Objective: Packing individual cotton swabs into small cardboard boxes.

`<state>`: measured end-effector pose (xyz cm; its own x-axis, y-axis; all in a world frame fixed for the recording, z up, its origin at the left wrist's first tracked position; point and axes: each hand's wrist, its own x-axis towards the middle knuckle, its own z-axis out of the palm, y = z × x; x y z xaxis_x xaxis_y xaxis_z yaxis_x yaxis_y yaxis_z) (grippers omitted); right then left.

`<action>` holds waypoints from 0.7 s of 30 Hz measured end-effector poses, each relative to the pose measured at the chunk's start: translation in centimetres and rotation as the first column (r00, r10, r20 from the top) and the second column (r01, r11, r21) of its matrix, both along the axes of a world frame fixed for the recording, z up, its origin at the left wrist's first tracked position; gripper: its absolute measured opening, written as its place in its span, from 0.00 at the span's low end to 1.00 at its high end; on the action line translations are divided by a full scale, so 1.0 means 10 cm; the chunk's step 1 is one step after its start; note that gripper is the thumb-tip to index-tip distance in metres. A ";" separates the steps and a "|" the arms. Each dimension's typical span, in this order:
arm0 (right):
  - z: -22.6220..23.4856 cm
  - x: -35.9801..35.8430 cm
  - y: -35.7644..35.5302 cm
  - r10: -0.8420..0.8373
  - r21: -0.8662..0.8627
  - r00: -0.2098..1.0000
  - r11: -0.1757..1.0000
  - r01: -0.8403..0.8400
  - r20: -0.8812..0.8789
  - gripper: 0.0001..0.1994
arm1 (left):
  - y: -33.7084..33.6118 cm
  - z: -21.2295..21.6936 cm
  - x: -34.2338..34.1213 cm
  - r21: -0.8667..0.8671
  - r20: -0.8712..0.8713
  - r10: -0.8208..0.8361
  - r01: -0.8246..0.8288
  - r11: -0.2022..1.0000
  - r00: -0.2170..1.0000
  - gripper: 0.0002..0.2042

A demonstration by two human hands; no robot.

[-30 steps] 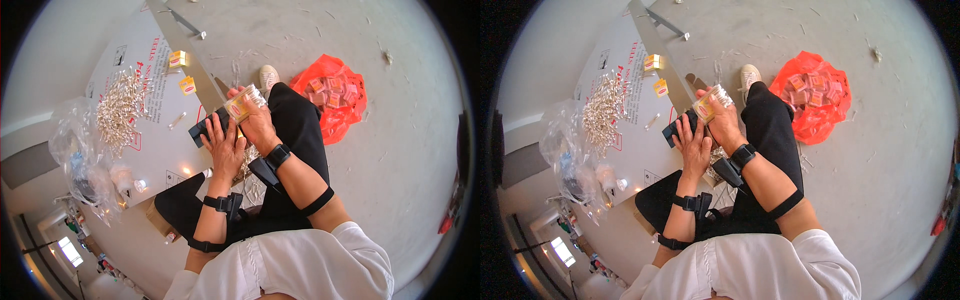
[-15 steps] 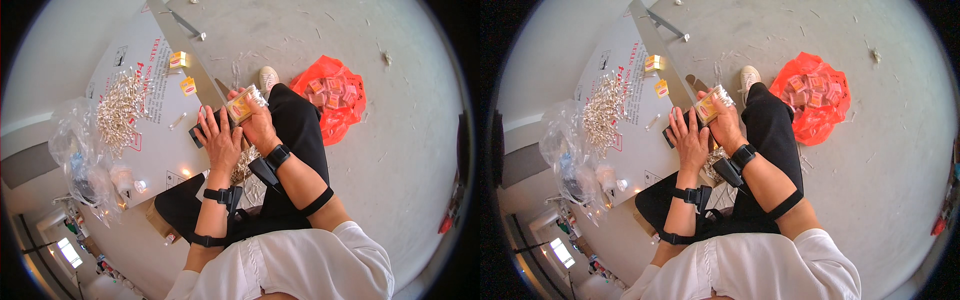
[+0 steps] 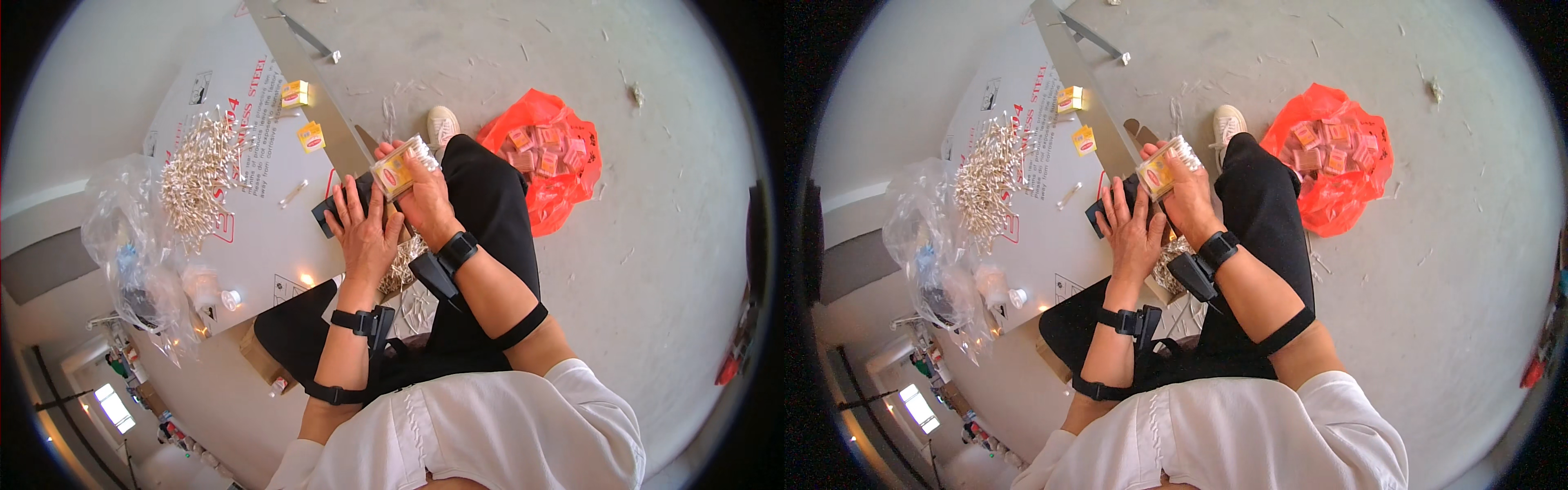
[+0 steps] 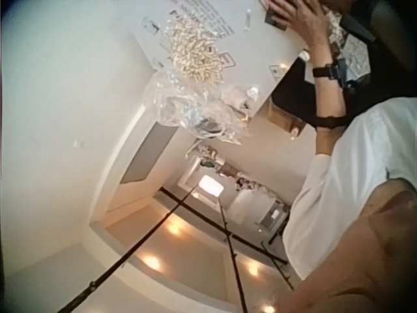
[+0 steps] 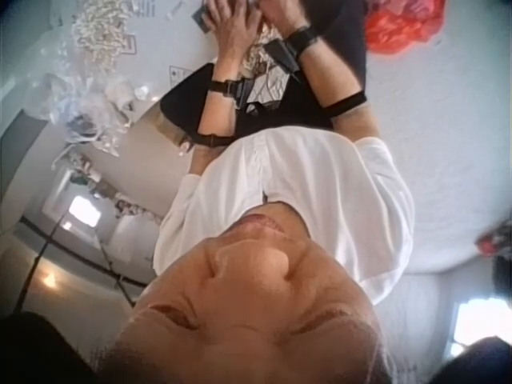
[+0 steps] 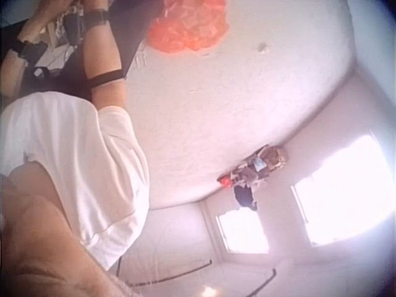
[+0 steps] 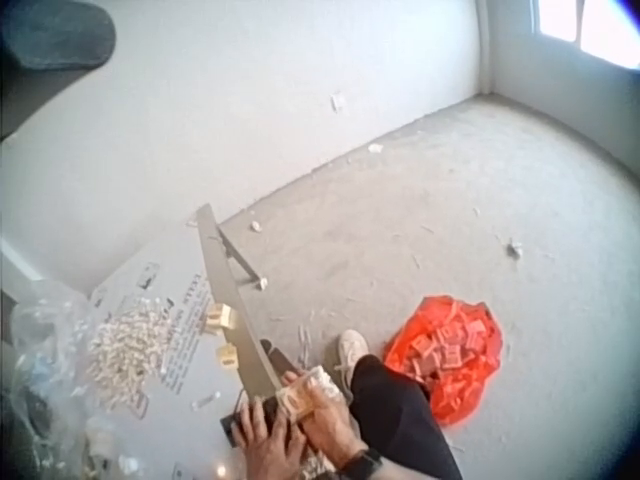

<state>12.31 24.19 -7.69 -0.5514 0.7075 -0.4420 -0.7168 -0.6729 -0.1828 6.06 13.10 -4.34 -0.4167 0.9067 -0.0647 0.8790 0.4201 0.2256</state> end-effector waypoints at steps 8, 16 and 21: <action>-0.04 -0.01 -0.03 -0.046 0.017 0.999 0.999 0.046 -0.002 0.17 | -0.19 -0.01 0.09 0.039 0.067 0.014 -0.017 0.999 0.998 0.28; -0.03 -0.01 -0.03 -0.028 0.021 0.999 0.999 0.028 0.023 0.14 | -0.16 -0.05 0.07 -0.003 -0.028 -0.023 0.023 1.000 0.999 0.30; -0.01 0.18 0.24 -0.207 -0.040 0.977 0.977 0.209 0.047 0.15 | -0.20 -0.08 0.01 0.217 0.092 -0.005 -0.016 0.976 0.996 0.27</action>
<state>14.12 26.56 -7.75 -0.3741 0.7839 -0.4955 -0.8344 -0.5177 -0.1891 6.19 11.06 -5.17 -0.4232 0.9010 0.0954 0.8483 0.3570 0.3912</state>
